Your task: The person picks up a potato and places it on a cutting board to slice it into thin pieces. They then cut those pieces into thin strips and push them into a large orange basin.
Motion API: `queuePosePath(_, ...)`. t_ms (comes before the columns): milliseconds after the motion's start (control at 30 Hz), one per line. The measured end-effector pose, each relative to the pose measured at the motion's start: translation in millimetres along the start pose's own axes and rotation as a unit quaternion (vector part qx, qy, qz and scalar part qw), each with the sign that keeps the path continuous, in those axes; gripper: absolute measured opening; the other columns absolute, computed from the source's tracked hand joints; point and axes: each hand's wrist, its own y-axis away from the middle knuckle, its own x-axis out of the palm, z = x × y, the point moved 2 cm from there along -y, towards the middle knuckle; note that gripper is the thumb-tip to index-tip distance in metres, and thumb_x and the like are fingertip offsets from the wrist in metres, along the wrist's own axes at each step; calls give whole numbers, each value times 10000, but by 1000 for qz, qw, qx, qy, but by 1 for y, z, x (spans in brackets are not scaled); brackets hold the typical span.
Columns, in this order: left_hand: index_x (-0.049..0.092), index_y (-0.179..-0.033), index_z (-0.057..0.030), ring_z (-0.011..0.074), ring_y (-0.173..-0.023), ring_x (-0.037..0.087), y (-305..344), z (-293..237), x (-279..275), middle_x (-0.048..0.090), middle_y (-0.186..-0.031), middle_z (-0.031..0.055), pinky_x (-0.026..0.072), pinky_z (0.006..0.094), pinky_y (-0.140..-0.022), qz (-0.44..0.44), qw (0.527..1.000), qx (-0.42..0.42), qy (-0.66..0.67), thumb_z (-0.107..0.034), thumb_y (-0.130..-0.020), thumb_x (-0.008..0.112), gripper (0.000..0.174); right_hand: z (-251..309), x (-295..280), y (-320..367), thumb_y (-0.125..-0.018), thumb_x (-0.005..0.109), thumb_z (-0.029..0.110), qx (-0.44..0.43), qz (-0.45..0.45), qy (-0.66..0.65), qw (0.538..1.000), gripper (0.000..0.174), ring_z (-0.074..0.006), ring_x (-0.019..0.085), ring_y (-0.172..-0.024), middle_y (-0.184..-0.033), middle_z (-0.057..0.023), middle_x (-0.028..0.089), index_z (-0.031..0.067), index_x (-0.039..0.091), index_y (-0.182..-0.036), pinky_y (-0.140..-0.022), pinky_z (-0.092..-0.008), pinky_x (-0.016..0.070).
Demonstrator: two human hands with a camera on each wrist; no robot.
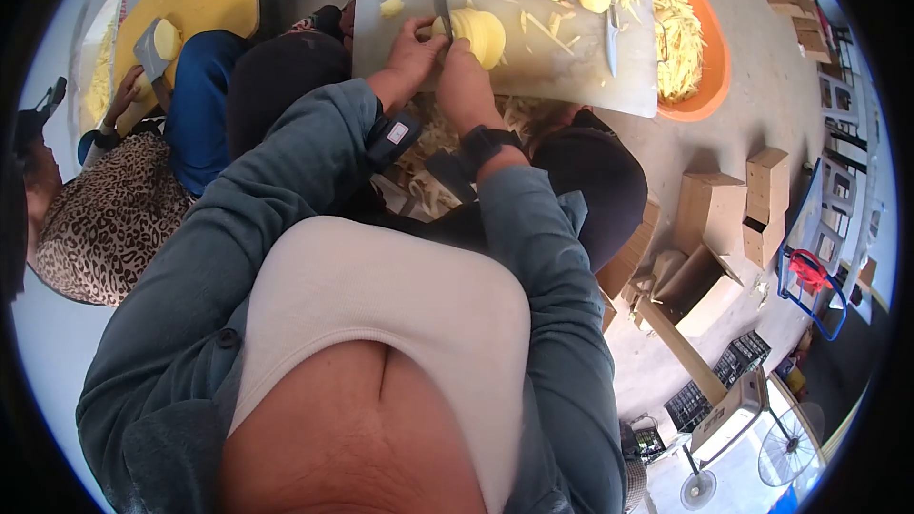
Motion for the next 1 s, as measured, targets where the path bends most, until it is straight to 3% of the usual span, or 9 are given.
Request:
queuePosePath(333,526,-1237,-91,142,-836,558,11,-7,-8,597,-957,54,465,277,-730,45,996,-9,76,-190,-812,648,453,-2,-3,2,-843,435,13,27,16,23,999,172,-469,597,-863,-872,-314,608,-55,428,-1000,-756,-504,481)
queuePosePath(767,514,-1257,-79,131,-801,557,5,1,-8,596,-925,41,464,272,-713,79,986,-18,144,-176,-826,653,463,-8,1,1,-812,501,32,1,-6,22,1000,220,-480,603,-801,-785,-324,603,-43,386,-983,-735,-525,484)
queuePosePath(1000,493,-1267,-73,143,-820,577,1,-3,-6,608,-938,65,476,270,-723,52,998,-3,46,-167,-803,651,500,-5,-1,1,-809,489,20,-4,-8,26,1000,216,-480,602,-798,-784,-324,603,-48,400,-993,-728,-528,482)
